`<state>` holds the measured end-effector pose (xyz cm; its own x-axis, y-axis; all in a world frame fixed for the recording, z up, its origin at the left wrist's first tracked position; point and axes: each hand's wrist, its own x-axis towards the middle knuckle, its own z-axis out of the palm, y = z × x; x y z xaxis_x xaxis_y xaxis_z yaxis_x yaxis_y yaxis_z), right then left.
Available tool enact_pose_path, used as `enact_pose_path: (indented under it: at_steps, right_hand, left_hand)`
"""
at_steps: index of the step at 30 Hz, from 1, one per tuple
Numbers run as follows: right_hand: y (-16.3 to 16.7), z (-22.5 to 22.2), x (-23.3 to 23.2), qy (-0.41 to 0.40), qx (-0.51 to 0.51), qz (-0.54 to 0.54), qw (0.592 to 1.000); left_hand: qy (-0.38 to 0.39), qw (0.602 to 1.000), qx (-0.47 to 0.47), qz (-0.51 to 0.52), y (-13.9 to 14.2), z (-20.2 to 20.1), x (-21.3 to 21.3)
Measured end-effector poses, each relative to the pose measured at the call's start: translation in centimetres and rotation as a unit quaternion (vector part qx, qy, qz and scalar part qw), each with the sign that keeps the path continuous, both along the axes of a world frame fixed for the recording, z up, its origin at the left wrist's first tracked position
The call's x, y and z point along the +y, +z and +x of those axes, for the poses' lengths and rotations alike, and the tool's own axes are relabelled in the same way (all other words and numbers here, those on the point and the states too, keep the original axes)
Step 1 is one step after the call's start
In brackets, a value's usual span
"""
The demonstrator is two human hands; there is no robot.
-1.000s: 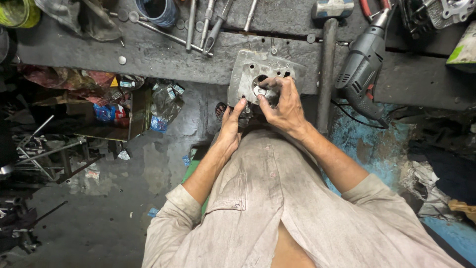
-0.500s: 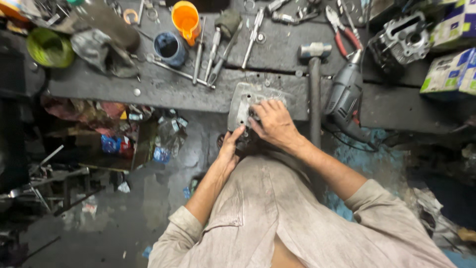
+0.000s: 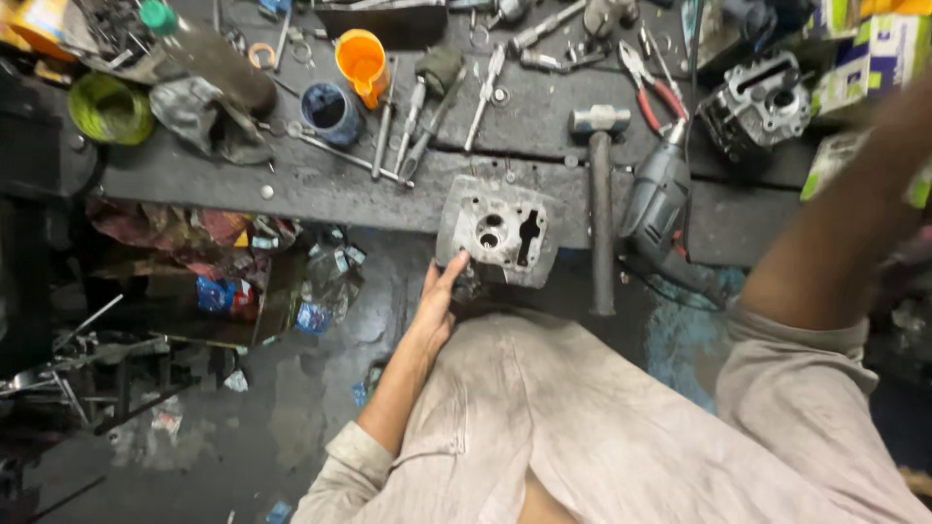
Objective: The person uses a file to smooth the edges of a metal engine block, then uses a hammer to tap a cylindrical component into place. They wipe the block with a cloth and inspect the fit of the component.
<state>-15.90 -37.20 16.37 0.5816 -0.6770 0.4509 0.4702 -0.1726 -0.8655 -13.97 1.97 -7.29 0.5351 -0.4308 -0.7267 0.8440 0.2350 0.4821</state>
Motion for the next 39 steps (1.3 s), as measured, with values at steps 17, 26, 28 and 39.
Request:
enact_pose_path:
  at_steps: [17,26,28,39]
  right_hand:
    - [-11.8,10.4,8.0,0.019,0.324,-0.370,0.870]
    - [-12.9,9.6,4.7,-0.024,0.285,-0.397,0.872]
    - [-13.2,7.7,5.3,-0.060,0.232,-0.382,0.893]
    - [-21.3,-5.8,15.8,0.057,0.277,0.039,0.958]
  left_hand:
    - [-0.030,0.998,-0.027,0.052,1.6,0.5,-0.5]
    - [0.056,0.998,-0.023,-0.035,-0.5,-2.4,0.9]
    - [0.055,0.994,-0.046,-0.086,-0.8,-2.9,1.3]
    - [-0.067,0.951,-0.235,0.190,1.6,1.1,0.1]
